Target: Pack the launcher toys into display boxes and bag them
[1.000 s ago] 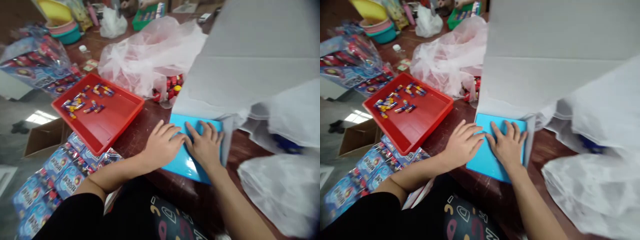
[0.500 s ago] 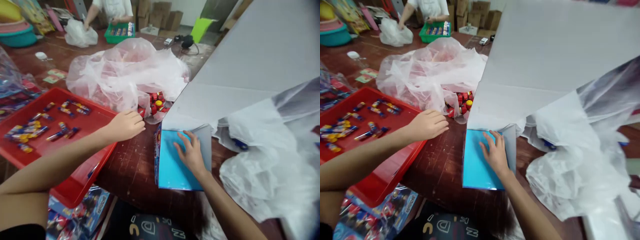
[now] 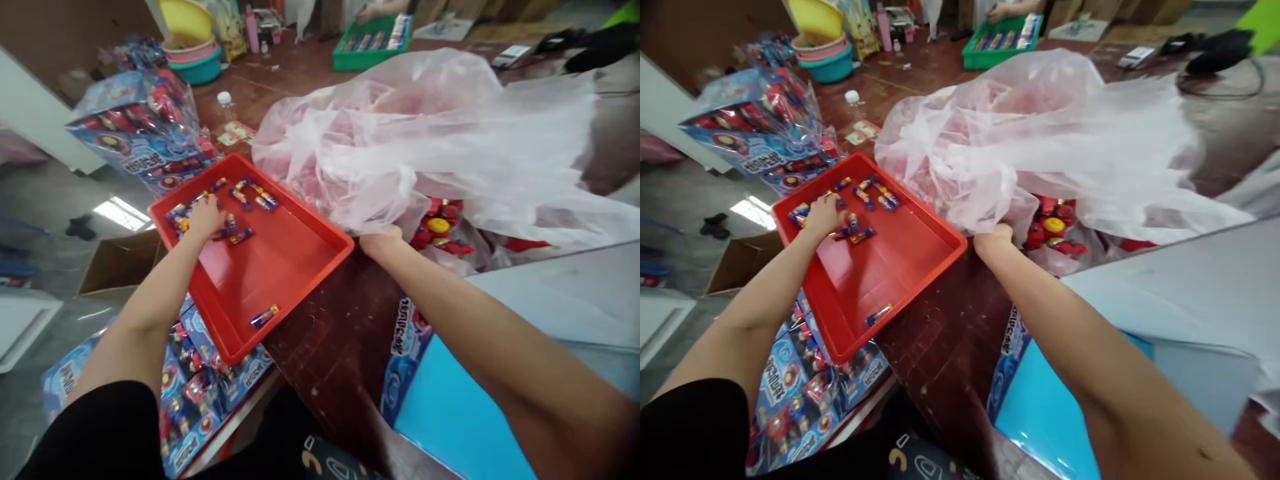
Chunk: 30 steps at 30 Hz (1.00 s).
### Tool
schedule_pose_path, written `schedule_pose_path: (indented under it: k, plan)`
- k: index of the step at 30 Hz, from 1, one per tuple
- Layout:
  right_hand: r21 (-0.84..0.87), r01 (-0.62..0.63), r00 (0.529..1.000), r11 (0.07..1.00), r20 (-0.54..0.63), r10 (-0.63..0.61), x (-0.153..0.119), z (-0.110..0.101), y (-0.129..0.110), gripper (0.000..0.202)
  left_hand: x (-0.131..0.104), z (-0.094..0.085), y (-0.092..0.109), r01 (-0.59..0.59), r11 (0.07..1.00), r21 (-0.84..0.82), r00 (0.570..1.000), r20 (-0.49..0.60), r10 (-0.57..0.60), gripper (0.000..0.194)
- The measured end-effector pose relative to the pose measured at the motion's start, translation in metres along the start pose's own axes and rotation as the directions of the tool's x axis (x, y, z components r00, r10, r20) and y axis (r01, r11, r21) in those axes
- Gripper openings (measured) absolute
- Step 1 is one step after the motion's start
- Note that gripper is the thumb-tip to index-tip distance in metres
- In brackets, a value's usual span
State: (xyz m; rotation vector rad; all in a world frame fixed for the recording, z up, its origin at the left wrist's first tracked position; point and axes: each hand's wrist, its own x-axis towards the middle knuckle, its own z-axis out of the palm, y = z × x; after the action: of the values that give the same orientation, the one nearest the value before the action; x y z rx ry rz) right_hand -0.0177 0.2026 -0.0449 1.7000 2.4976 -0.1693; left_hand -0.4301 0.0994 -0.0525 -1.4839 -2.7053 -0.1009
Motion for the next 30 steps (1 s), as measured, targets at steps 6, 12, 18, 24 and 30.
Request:
schedule_pose_path:
  k: [6,12,18,24,30]
  plan:
    - [-0.151,0.160,0.983,0.976,0.111,-0.144,-0.075,-0.003,-0.002,0.036,0.055,0.009,-0.036,0.071,0.991,-0.110,0.990,-0.115,-0.084,0.068]
    - [-0.043,0.511,0.815,0.859,-0.293,-0.499,-0.184,0.018,0.028,0.052,0.081,0.007,-0.099,0.104,0.989,-0.104,0.993,0.059,-0.098,0.060]
    - [0.161,0.563,0.791,0.811,-0.388,-0.472,-0.211,0.041,0.022,0.051,0.069,0.022,-0.099,0.157,0.982,-0.107,0.973,0.186,-0.136,0.055]
    - [0.194,0.569,0.785,0.799,-0.417,-0.458,-0.198,0.048,0.017,0.050,-0.009,0.032,-0.033,-0.135,0.963,-0.232,0.971,0.164,0.175,0.051]
    - [0.188,0.599,0.739,0.779,-0.506,-0.446,-0.199,0.040,0.025,0.067,0.017,0.012,0.012,-0.251,0.929,-0.271,0.966,-0.012,0.257,0.055]
